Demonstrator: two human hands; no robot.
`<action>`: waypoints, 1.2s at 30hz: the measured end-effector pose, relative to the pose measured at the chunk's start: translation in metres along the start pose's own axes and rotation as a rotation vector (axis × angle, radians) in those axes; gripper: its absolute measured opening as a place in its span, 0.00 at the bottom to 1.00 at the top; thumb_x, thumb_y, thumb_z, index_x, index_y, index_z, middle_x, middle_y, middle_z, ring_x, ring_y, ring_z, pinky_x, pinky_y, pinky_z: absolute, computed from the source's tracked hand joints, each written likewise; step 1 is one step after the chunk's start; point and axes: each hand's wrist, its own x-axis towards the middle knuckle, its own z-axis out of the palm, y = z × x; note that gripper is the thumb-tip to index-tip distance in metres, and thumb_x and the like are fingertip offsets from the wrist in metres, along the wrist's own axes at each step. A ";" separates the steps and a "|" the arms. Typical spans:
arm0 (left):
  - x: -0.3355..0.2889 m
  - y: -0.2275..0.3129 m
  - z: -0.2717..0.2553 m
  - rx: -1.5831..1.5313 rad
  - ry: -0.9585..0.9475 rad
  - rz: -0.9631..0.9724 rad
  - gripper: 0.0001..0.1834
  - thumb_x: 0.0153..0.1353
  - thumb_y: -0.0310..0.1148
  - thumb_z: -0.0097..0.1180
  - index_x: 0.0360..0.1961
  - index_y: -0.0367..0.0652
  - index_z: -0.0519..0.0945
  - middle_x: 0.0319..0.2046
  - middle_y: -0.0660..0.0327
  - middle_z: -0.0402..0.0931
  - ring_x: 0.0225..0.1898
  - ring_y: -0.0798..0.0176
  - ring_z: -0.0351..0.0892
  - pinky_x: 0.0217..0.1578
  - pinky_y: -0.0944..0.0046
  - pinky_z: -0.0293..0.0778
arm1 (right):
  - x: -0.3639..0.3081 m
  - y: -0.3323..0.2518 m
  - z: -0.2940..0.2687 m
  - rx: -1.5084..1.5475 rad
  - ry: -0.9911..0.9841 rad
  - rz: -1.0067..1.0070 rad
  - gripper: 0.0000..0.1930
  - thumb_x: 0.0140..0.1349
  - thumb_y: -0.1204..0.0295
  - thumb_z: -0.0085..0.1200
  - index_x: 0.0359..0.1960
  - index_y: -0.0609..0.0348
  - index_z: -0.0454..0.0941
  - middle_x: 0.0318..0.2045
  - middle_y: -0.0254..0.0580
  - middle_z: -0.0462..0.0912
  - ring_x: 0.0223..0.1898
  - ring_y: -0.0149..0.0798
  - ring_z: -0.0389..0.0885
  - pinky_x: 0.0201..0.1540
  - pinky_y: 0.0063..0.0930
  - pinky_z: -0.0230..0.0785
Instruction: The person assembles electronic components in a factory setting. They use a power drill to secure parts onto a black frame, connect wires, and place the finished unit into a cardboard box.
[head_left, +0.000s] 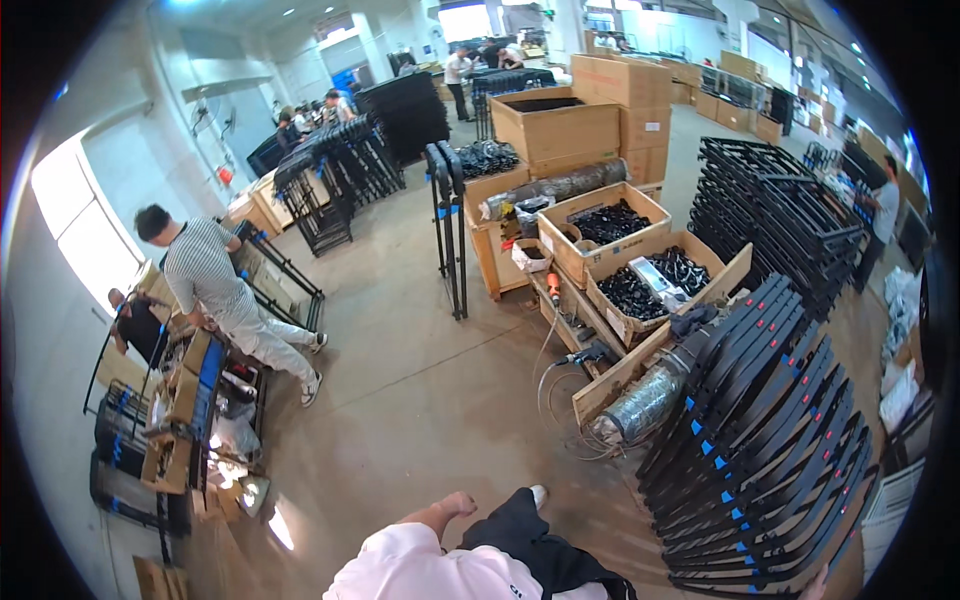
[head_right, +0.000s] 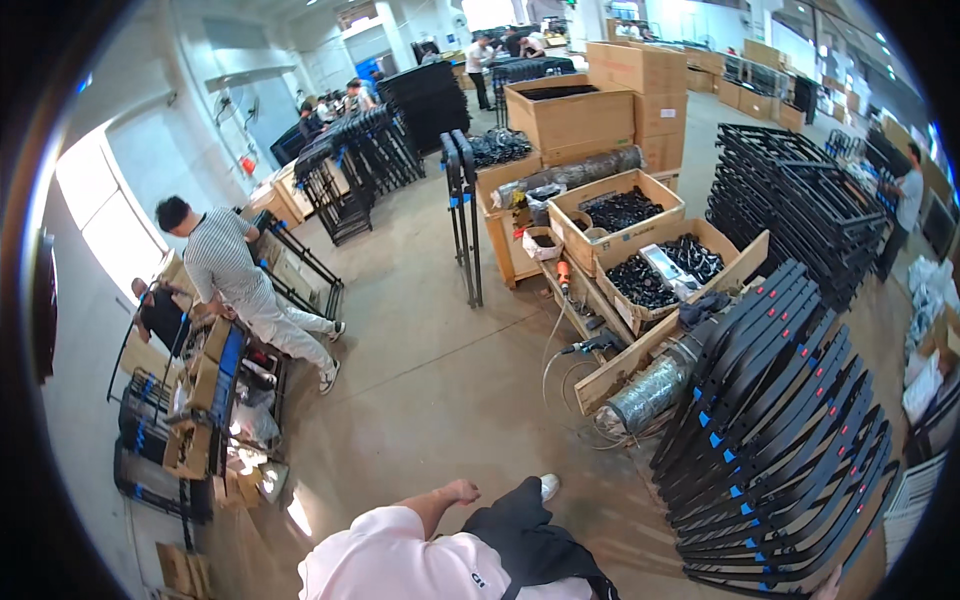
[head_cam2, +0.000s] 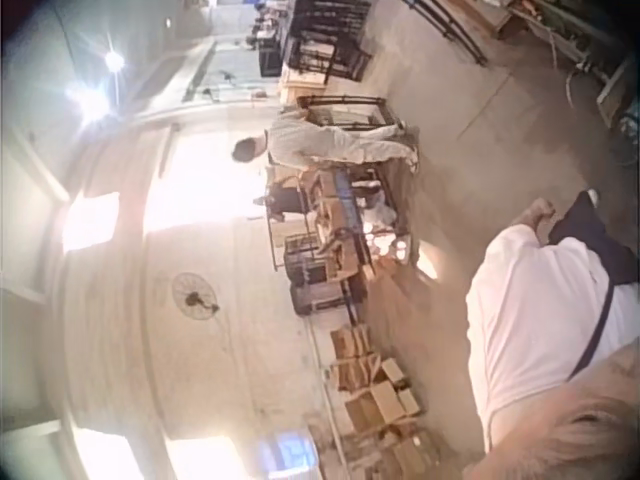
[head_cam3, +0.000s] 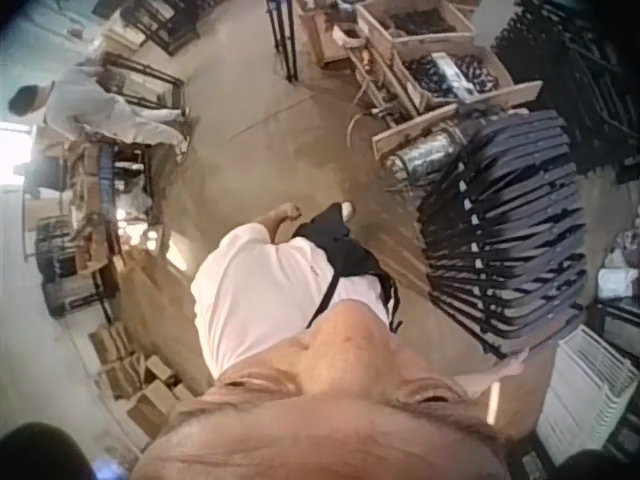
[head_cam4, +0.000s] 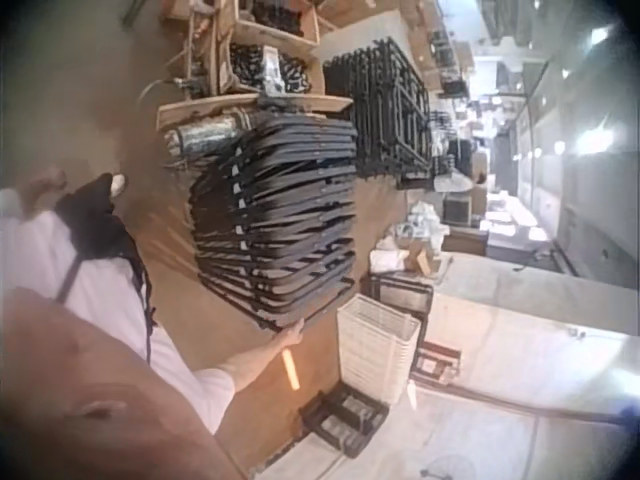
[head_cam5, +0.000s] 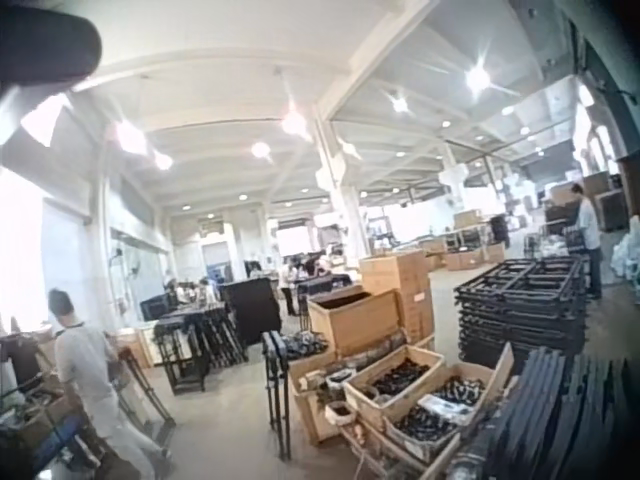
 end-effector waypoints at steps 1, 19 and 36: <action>-0.011 -0.004 -0.007 0.041 0.049 -0.009 0.25 0.67 0.47 0.52 0.56 0.44 0.88 0.56 0.45 0.85 0.59 0.40 0.84 0.61 0.47 0.78 | -0.016 0.020 0.019 0.031 0.176 -0.032 0.29 0.75 0.47 0.56 0.52 0.68 0.83 0.40 0.46 0.86 0.40 0.38 0.81 0.48 0.36 0.76; -0.170 0.454 -0.016 -0.084 -0.288 1.003 0.22 0.71 0.47 0.56 0.57 0.44 0.84 0.49 0.48 0.87 0.51 0.46 0.86 0.52 0.49 0.80 | -0.382 -0.013 0.184 0.440 0.420 0.146 0.28 0.76 0.44 0.55 0.25 0.55 0.74 0.24 0.42 0.75 0.25 0.42 0.71 0.32 0.40 0.71; -0.276 0.545 0.242 0.006 -0.511 0.977 0.31 0.58 0.51 0.67 0.53 0.36 0.83 0.51 0.41 0.83 0.54 0.41 0.84 0.53 0.44 0.80 | -0.451 -0.049 0.286 0.449 -0.118 -0.133 0.23 0.75 0.50 0.53 0.47 0.61 0.82 0.38 0.47 0.85 0.40 0.43 0.82 0.48 0.36 0.74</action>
